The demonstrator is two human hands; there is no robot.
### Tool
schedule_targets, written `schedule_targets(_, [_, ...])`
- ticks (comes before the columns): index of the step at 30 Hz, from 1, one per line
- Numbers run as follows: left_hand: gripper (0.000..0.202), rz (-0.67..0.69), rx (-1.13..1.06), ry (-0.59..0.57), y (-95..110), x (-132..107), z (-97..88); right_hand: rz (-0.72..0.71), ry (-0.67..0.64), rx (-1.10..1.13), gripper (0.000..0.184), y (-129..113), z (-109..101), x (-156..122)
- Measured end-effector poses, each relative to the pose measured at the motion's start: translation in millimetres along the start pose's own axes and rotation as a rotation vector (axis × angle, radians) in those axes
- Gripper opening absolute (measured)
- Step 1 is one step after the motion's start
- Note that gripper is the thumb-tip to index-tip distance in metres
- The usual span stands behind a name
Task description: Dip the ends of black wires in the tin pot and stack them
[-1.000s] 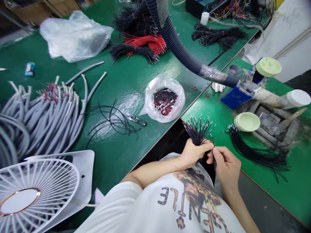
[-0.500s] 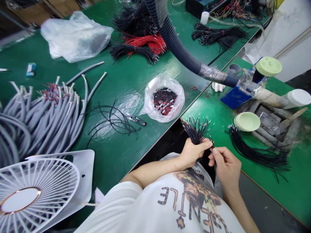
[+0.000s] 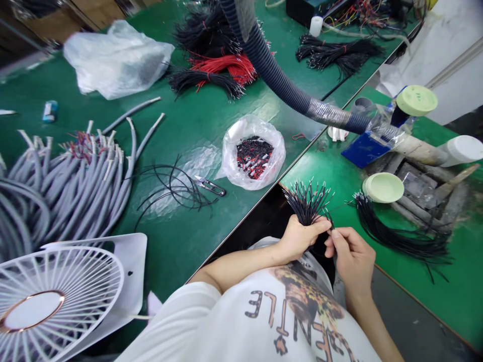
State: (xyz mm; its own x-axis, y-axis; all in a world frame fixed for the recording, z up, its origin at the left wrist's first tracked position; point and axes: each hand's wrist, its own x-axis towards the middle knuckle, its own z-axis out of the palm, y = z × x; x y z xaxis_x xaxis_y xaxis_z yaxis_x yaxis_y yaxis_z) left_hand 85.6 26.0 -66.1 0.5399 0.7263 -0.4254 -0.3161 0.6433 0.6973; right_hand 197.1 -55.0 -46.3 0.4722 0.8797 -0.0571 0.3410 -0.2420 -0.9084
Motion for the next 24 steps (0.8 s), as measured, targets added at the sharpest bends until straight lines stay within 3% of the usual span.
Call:
schedule_targets(13, [0.043,0.004,0.039,0.013,-4.1,2.0,0.6,0.023,0.038,0.029,0.024,1.7,0.5,-0.3])
schedule_targets(24, [0.044,0.057,-0.043,0.116,1.0,5.9,3.3,0.002,0.014,0.059,0.025,2.2,0.2,-1.8])
